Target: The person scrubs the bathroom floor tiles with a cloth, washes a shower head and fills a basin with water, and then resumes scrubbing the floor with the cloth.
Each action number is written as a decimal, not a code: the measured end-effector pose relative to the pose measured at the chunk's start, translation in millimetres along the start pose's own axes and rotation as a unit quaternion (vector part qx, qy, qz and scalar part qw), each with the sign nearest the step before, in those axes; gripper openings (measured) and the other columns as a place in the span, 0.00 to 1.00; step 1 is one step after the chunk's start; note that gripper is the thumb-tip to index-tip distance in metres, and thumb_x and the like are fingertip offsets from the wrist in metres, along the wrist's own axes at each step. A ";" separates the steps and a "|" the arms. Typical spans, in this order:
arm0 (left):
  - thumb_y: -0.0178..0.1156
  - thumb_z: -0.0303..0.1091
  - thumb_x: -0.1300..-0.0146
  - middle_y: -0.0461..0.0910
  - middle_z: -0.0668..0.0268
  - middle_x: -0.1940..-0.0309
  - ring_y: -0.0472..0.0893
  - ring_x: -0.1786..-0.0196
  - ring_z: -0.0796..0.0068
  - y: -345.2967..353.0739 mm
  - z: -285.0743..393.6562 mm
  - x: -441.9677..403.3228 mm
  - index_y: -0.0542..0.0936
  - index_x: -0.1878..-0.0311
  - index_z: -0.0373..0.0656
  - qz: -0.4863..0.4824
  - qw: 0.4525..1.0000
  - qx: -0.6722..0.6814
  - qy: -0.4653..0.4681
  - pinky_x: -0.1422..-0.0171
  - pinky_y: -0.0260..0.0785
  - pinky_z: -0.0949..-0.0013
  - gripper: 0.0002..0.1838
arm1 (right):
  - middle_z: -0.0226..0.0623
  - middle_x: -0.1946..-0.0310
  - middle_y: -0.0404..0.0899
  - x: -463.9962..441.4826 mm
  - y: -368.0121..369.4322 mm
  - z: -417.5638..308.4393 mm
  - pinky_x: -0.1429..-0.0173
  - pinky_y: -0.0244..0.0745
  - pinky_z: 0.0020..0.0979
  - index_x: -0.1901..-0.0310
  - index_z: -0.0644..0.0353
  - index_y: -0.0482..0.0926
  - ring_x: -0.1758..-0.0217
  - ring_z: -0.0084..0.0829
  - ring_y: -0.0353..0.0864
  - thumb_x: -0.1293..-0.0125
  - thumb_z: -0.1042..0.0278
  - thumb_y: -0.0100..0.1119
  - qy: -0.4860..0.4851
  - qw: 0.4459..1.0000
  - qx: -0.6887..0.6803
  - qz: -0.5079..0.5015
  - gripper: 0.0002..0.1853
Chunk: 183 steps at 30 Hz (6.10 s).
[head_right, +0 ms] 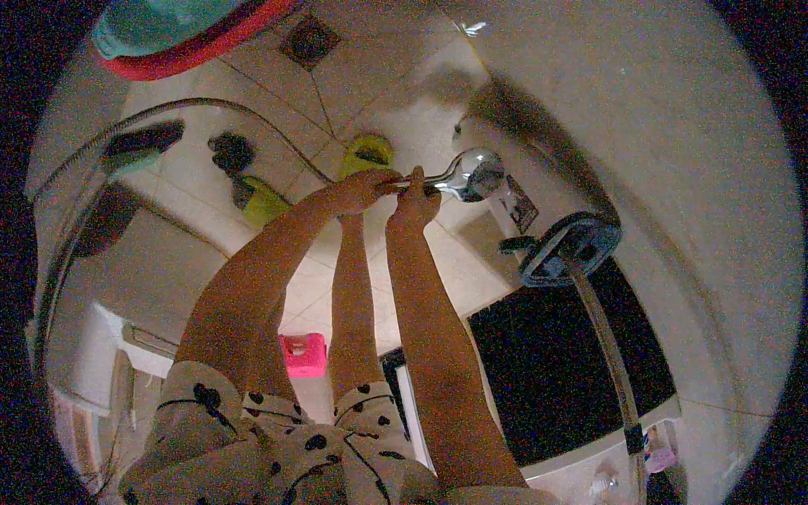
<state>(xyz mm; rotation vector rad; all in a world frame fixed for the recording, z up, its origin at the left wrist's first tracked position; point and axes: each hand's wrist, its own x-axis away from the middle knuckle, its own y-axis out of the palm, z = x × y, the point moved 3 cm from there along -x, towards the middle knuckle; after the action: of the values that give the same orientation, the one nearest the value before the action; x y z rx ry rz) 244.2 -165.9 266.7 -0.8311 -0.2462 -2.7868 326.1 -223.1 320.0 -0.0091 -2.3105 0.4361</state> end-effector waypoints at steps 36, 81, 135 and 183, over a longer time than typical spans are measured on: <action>0.54 0.34 0.41 0.75 0.56 0.63 0.75 0.58 0.54 -91.6 98.4 3.5 0.75 0.52 0.44 0.289 0.949 -0.072 0.106 0.53 0.67 0.56 0.14 | 0.32 0.67 0.76 31.4 93.1 -104.8 0.63 0.67 0.25 0.63 0.59 0.71 0.66 0.24 0.72 0.44 0.72 0.62 -0.069 0.966 -0.007 -0.248 0.10; 0.47 0.34 0.35 0.76 0.52 0.53 0.74 0.51 0.44 -44.4 90.6 202.5 0.70 0.47 0.44 0.463 0.882 0.044 -0.081 0.49 0.67 0.54 0.14 | 0.35 0.65 0.76 167.7 75.3 -34.1 0.59 0.70 0.28 0.61 0.67 0.70 0.63 0.25 0.74 0.46 0.68 0.64 -0.122 0.839 0.323 -0.422 0.16; 0.58 0.32 0.42 0.75 0.60 0.70 0.74 0.68 0.67 -22.1 -7.9 498.5 0.66 0.50 0.38 0.690 0.605 0.397 0.022 0.61 0.65 0.66 0.19 | 0.42 0.54 0.74 524.9 72.4 116.0 0.47 0.70 0.35 0.45 0.59 0.65 0.51 0.35 0.73 0.37 0.45 0.46 0.115 0.682 0.270 -0.670 0.28; 0.57 0.22 0.43 0.71 0.68 0.68 0.71 0.63 0.78 -141.0 40.0 619.4 0.66 0.58 0.41 0.841 0.421 0.340 -0.010 0.55 0.65 0.73 0.12 | 0.40 0.66 0.75 670.2 362.3 264.5 0.63 0.73 0.31 0.59 0.62 0.74 0.64 0.33 0.74 0.34 0.61 0.42 0.382 0.646 0.151 -0.643 0.14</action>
<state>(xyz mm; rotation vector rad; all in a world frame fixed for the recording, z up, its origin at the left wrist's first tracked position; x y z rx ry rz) -276.4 -123.0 630.4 -0.3297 -0.2477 -0.5609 -375.9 129.3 503.1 1.2749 -0.9240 -0.0035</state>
